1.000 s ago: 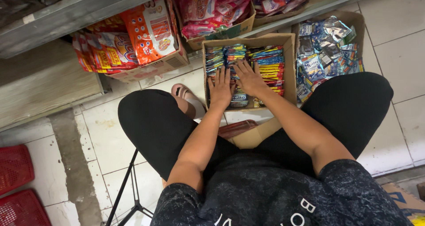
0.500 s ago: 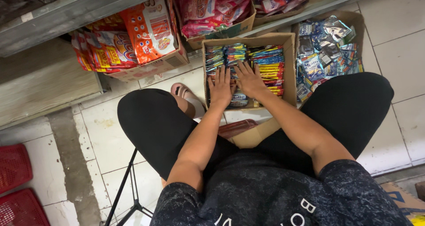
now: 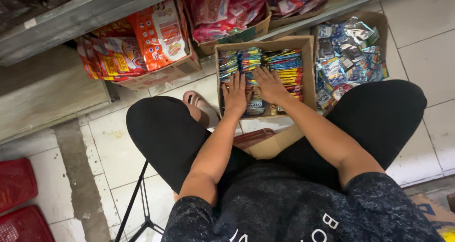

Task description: The person sorts various sachets by hand, moving them between a cardboard box and a larger display container on a shelf.

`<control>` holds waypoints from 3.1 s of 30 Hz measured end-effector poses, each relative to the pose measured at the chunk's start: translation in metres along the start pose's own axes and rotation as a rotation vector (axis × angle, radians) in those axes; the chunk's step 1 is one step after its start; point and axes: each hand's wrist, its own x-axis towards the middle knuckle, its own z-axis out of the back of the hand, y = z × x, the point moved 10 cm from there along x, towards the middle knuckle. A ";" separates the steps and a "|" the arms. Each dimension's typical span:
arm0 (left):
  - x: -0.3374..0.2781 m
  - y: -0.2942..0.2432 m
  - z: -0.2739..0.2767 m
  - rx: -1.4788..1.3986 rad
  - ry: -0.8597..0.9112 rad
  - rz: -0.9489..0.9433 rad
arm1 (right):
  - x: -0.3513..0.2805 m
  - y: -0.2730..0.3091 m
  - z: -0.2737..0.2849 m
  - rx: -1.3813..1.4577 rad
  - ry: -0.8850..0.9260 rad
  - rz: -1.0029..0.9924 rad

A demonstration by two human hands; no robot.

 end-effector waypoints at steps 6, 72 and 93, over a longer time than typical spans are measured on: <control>0.002 -0.018 0.005 0.019 -0.050 -0.055 | -0.029 -0.014 -0.005 -0.098 0.118 -0.081; 0.020 -0.171 0.037 -0.518 0.131 -0.309 | -0.141 -0.351 0.105 0.636 -0.243 -0.799; 0.020 -0.096 0.087 -1.817 0.595 0.294 | -0.082 -0.063 0.182 1.183 -0.054 -0.393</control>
